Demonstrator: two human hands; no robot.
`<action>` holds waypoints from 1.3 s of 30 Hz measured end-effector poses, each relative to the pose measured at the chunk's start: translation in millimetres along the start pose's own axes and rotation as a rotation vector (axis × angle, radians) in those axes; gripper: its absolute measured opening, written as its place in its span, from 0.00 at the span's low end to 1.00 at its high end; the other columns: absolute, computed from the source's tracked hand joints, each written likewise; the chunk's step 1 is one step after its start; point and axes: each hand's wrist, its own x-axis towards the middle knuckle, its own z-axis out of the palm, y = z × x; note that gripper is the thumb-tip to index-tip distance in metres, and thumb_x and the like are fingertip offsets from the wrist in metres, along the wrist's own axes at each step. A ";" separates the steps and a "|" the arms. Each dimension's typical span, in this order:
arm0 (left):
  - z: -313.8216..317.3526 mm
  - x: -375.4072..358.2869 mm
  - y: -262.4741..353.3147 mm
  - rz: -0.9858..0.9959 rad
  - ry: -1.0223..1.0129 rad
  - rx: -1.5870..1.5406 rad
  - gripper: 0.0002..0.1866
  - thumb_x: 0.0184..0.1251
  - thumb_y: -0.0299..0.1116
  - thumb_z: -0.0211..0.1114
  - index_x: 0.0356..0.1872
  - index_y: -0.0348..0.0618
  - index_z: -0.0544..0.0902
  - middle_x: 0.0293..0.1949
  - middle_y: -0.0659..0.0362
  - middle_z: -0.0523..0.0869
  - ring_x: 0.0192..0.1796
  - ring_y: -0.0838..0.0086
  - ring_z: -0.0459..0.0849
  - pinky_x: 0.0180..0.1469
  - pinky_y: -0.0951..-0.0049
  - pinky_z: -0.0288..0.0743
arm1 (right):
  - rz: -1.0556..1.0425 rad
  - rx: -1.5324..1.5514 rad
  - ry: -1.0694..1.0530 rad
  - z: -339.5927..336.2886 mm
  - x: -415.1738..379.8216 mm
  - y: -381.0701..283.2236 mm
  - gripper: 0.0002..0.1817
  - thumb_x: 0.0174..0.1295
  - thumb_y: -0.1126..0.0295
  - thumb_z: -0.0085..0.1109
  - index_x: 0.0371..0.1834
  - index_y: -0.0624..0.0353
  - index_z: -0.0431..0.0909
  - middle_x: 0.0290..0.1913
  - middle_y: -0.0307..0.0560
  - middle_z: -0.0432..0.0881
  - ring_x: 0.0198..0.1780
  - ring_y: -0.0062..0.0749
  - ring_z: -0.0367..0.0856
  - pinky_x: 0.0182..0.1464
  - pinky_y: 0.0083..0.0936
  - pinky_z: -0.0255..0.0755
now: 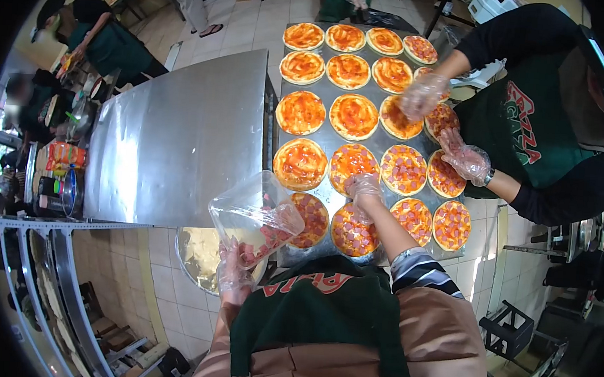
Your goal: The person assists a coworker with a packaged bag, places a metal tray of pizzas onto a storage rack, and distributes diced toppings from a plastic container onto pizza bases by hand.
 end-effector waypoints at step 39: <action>-27.2 -4.9 4.6 -0.022 -0.118 -0.024 0.25 0.62 0.40 0.53 0.57 0.49 0.57 0.36 0.60 0.70 0.40 0.76 0.71 0.44 0.71 0.70 | -0.027 0.144 0.325 7.1 -21.1 5.9 0.09 0.47 0.74 0.54 0.33 0.55 0.78 0.33 0.47 0.79 0.33 0.34 0.77 0.38 0.24 0.70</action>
